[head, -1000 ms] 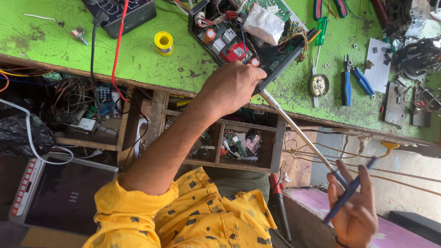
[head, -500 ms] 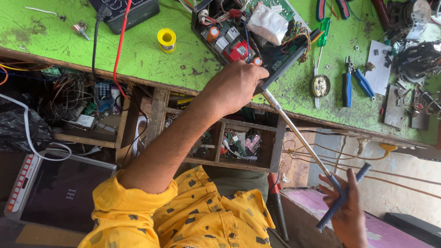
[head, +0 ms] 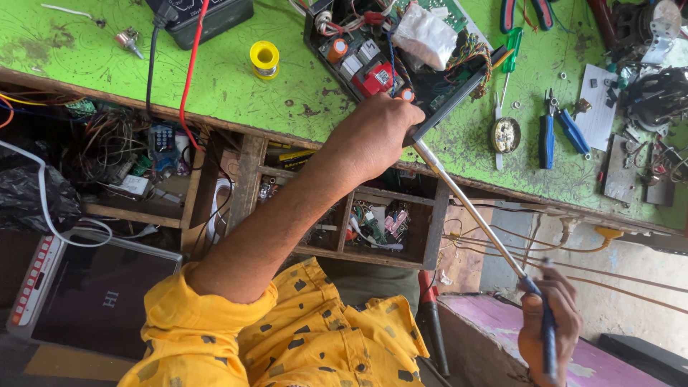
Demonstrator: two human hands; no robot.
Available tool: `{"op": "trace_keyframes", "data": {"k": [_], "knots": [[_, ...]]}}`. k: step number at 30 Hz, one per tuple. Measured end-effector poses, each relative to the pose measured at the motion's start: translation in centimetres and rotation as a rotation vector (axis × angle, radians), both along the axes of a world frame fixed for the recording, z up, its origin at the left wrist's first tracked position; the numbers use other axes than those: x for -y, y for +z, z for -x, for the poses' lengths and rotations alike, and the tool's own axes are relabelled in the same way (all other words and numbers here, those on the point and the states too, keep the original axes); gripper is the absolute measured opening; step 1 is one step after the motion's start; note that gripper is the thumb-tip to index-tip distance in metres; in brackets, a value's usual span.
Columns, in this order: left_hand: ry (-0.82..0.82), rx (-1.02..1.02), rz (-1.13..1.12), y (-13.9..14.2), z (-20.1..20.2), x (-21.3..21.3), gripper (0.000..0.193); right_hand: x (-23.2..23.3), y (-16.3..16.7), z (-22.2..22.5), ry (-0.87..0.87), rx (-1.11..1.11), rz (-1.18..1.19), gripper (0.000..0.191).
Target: The person works on an open electronic device on a green workbench, using a multimeter to test connections, then uses pliers and a screwdriver to adjust components and wires. The person also handles a small cylindrical component and places it into the device.
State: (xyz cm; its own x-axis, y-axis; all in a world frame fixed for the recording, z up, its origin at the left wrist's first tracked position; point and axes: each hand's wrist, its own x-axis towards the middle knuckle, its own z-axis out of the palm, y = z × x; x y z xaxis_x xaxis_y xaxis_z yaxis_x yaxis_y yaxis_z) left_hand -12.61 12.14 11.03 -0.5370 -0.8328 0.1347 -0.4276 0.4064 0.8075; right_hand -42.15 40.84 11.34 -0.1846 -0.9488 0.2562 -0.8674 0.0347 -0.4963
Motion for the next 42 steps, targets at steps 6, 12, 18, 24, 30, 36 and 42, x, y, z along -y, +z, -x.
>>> {"op": "trace_keyframes", "data": {"k": [6,12,18,24,30,36,42], "knots": [[0.015,-0.014,0.028,-0.1,0.1,-0.2,0.013,-1.1,-0.5,2.1,-0.083,0.405,-0.163,0.045],[0.016,-0.021,0.053,-0.5,0.2,-0.1,0.011,-1.6,-1.1,3.5,-0.141,0.329,-0.263,0.052],[0.023,-0.026,0.069,-0.7,0.3,-0.1,0.011,-2.2,-1.8,4.5,-0.089,0.556,-0.235,0.048],[0.047,-0.114,0.058,-0.7,0.0,-0.7,0.007,-3.8,-2.2,5.5,-0.164,0.508,-0.316,0.051],[0.016,-0.022,0.031,0.3,-0.6,-0.3,0.006,-5.8,1.1,8.0,-0.009,0.94,0.029,0.044],[0.058,0.016,0.039,0.8,-0.7,-1.2,0.013,-3.2,3.8,4.5,-0.083,0.532,0.316,0.035],[0.022,-0.238,0.092,-0.1,-2.4,-2.4,0.031,11.7,5.6,3.6,-0.189,-0.181,0.381,0.027]]}}
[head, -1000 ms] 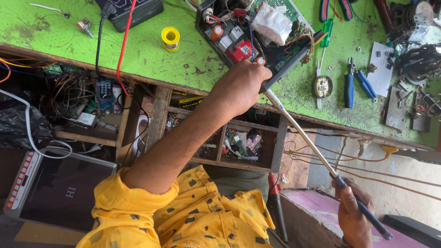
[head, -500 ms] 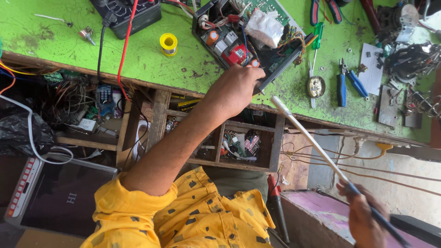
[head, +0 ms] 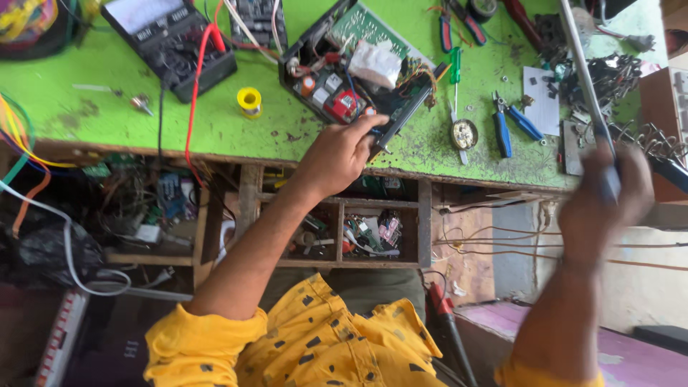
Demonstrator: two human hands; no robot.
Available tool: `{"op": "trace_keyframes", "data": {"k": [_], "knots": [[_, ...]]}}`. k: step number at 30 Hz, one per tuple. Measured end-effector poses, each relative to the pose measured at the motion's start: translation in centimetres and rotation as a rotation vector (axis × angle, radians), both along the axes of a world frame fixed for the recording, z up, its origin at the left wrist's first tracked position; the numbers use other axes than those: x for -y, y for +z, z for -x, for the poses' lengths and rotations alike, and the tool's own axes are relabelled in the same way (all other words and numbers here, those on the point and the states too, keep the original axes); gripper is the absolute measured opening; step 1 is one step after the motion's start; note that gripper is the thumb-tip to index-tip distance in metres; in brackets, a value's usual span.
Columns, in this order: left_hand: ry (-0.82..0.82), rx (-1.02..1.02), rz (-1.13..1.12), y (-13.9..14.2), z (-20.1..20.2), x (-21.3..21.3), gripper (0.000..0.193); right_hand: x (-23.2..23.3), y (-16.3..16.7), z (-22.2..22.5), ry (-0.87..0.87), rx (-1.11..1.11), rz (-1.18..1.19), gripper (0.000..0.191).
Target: The person works on an open electronic device on a green workbench, using a multimeter to test connections, then uses pliers and a screwdriver to adjust components and wires. The person also handles a small cylindrical component and places it into the device.
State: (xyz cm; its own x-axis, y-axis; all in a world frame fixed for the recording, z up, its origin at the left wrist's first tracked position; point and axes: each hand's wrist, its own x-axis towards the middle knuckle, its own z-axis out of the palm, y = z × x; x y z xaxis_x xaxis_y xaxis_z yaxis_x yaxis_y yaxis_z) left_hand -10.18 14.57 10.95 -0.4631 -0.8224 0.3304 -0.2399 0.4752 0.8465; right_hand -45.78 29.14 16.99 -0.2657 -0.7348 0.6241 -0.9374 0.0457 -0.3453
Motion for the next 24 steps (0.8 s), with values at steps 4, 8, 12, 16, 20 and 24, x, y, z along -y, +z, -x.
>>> {"op": "trace_keyframes", "data": {"k": [4,8,12,16,20,24], "knots": [[0.027,-0.125,-0.037,-0.3,-0.9,-0.3,0.031,15.5,-0.9,-0.4,-0.196,-0.169,-0.106,0.02],[-0.038,-0.185,0.135,0.1,-1.4,-0.4,0.03,24.3,-1.9,-2.4,-0.22,-0.145,-0.08,0.029],[-0.049,-0.009,-0.074,0.2,-1.8,-0.7,0.038,27.9,-3.0,-3.3,-0.233,-0.234,-0.105,0.026],[-0.032,-0.045,0.15,-0.1,-1.8,-0.4,0.037,30.4,-4.3,-2.3,-0.234,-0.357,-0.219,0.024],[-0.064,-0.056,0.059,-0.2,-1.7,0.0,0.037,31.3,-3.8,-0.6,-0.015,-0.36,-0.395,0.065],[-0.097,-0.05,-0.103,-0.1,-1.8,0.6,0.037,24.6,-1.4,-3.6,0.219,-0.332,-0.075,0.024]]}}
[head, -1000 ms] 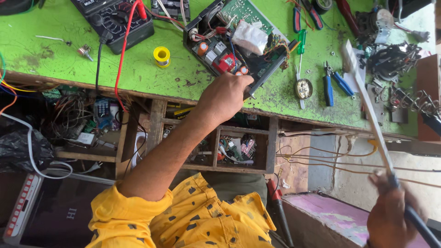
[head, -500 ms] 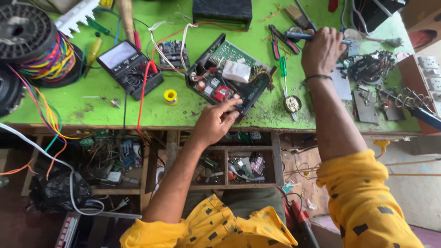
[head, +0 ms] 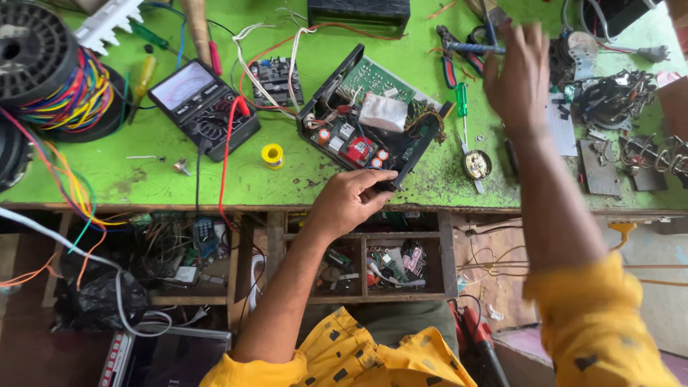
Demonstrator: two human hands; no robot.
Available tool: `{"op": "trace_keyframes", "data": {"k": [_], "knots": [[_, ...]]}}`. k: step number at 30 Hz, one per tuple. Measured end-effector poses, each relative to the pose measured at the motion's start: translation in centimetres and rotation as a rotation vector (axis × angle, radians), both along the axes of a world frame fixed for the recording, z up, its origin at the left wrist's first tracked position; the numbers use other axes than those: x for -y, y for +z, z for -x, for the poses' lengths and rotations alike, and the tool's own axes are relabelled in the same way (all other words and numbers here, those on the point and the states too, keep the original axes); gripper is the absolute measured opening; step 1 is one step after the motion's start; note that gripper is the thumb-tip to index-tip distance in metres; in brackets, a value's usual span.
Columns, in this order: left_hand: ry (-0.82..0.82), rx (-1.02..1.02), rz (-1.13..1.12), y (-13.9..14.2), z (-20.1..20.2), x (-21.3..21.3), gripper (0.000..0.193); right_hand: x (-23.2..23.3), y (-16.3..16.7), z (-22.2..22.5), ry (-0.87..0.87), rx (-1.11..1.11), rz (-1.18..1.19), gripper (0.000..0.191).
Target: The person works on an open electronic device on a green workbench, using a multimeter to test connections, then uses pliers and a screwdriver to adjust components and wires. The person also handles a small cylindrical component and places it into the device.
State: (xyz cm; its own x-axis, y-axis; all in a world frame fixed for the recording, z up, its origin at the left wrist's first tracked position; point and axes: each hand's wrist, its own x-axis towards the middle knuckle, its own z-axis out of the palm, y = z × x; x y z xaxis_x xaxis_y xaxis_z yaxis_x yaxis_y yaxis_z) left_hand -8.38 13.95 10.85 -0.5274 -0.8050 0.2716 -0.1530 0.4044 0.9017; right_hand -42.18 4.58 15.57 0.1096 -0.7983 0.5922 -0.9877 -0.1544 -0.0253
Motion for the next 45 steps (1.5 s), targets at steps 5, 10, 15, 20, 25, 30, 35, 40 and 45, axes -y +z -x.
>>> {"op": "trace_keyframes", "data": {"k": [5,10,15,20,25,30,35,40,45], "knots": [[-0.043,-0.044,-0.044,-0.3,-0.2,0.7,0.033,-14.0,-2.6,-11.0,0.323,0.342,-0.241,0.015],[-0.06,-0.049,-0.071,-0.1,-0.1,0.6,0.032,-16.0,-3.9,-14.2,0.255,0.342,-0.192,0.013],[-0.021,-0.027,-0.026,0.1,0.2,0.2,0.027,-16.2,-3.0,-13.6,0.276,0.01,-0.101,0.016],[0.007,-0.008,0.068,-0.1,0.5,0.1,0.024,-16.3,-3.3,-13.2,0.279,0.211,-0.188,0.016],[0.016,-0.003,0.118,-0.1,0.5,0.0,0.026,-15.8,-3.2,-13.3,0.308,0.533,-0.298,0.01],[0.019,0.003,0.088,0.1,0.4,-0.1,0.025,-15.8,-3.0,-13.7,0.294,0.316,-0.235,0.011],[0.02,-0.011,0.111,-0.2,0.2,0.1,0.025,-16.7,-3.1,-13.9,0.315,0.272,-0.139,0.017],[0.059,-0.063,0.15,-1.2,-0.1,-0.1,0.021,-16.4,-3.8,-13.9,0.304,0.214,-0.19,0.017],[0.254,-0.275,0.053,-3.0,-0.4,-0.7,0.016,-14.7,-4.4,-12.8,0.079,1.077,-0.718,0.015]]}}
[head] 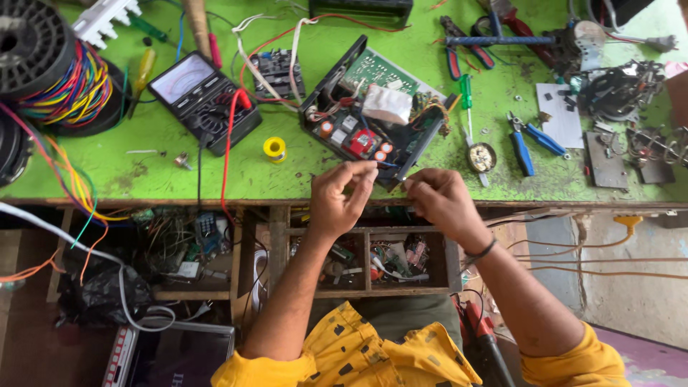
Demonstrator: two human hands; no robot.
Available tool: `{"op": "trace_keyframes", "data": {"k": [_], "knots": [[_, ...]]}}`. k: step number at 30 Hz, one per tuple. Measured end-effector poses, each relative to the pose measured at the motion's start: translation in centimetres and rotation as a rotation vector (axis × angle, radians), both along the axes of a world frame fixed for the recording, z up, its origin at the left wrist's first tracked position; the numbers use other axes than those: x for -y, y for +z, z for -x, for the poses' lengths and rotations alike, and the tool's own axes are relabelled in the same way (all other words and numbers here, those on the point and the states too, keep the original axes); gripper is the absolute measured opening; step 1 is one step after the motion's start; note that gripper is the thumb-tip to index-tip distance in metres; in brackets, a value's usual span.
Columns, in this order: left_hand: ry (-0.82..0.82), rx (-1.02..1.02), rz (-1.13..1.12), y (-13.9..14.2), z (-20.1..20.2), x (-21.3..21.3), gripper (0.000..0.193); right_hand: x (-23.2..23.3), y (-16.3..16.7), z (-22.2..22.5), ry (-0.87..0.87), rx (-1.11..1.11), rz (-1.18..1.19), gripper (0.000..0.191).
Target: The person works on an open electronic device on a green workbench, using a multimeter to test connections, then uses pliers and a screwdriver to adjust components and wires. The person also handles a small cylindrical component and places it into the device.
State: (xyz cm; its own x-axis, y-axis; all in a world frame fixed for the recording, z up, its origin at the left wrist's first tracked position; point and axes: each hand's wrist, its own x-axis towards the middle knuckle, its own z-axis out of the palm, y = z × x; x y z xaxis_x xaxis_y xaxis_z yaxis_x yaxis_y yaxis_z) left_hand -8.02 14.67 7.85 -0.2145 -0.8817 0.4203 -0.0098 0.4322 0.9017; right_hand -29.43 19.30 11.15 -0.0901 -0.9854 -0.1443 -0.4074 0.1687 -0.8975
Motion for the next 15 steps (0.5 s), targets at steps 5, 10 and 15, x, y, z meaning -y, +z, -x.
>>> {"op": "trace_keyframes", "data": {"k": [5,10,15], "knots": [[-0.077,-0.378,-0.225,-1.3,-0.6,0.2,0.021,0.8,-0.2,1.3,-0.025,0.504,-0.376,0.016],[-0.102,-0.421,-0.199,-1.3,-2.0,0.0,0.02,1.7,-1.2,1.2,-0.14,0.602,-0.422,0.007],[0.153,0.063,0.206,-2.8,-5.3,-0.1,0.02,1.5,-1.9,0.5,-0.123,0.494,-0.309,0.008]]}}
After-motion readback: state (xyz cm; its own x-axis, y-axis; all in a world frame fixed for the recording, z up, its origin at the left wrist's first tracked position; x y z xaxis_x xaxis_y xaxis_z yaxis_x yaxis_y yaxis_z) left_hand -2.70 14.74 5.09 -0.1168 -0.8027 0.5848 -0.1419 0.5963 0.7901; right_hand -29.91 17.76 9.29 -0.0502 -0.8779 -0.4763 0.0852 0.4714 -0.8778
